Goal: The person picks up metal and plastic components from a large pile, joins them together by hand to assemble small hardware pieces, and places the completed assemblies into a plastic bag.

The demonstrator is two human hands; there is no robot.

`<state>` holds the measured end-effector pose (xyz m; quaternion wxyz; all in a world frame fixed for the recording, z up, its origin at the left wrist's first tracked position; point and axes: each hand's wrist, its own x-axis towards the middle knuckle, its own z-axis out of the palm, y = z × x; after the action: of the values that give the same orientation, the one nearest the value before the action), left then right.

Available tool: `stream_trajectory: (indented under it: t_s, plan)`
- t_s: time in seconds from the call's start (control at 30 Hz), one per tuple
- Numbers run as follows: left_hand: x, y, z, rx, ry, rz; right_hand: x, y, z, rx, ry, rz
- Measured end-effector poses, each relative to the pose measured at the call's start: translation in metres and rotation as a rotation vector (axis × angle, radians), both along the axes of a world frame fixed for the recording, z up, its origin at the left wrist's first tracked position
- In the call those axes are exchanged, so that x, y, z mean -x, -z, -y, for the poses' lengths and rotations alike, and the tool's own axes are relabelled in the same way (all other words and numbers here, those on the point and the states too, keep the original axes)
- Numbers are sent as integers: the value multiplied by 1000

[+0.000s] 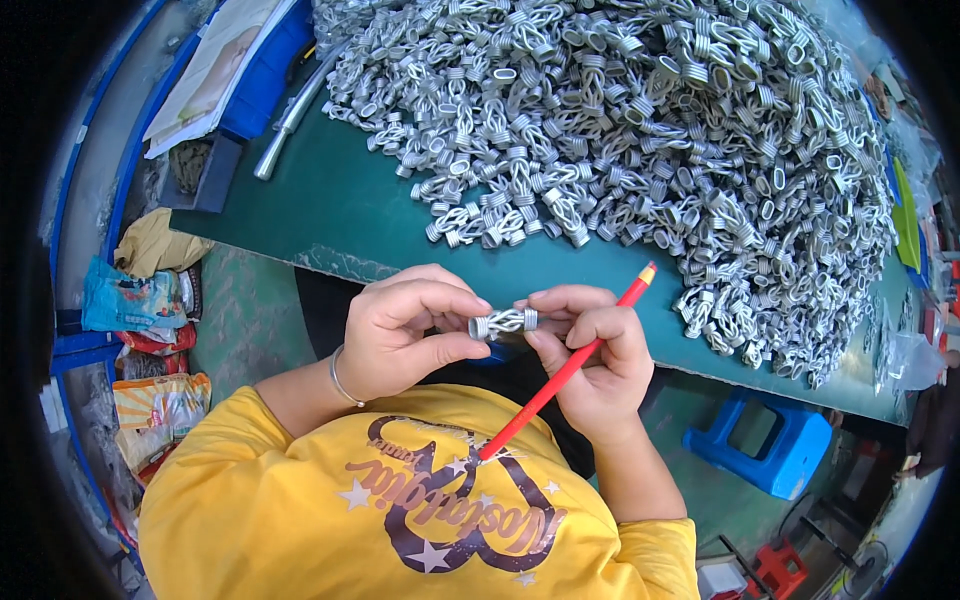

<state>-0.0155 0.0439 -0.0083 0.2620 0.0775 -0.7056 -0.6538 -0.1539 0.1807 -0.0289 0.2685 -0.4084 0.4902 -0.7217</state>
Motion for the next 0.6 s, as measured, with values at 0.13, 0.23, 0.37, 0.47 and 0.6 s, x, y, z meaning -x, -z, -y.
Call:
stream_trajectory:
  t_s: [0.13, 0.23, 0.37, 0.47, 0.6]
  plan:
    - [-3, 5, 0, -96, 17, 42, 1, -3, -2, 64, 40, -121]
    - [-4, 9, -3, -269, 65, 45, 0, -8, -4, 90, 75, -144]
    - [-13, 17, -3, -488, 126, 56, 5, -14, 0, 88, 62, -364]
    - [-28, 25, 3, -500, 271, 202, 10, -9, 5, -42, 253, -509]
    - [-35, 36, 6, -76, 203, 625, 27, -2, 20, -172, 474, -796]
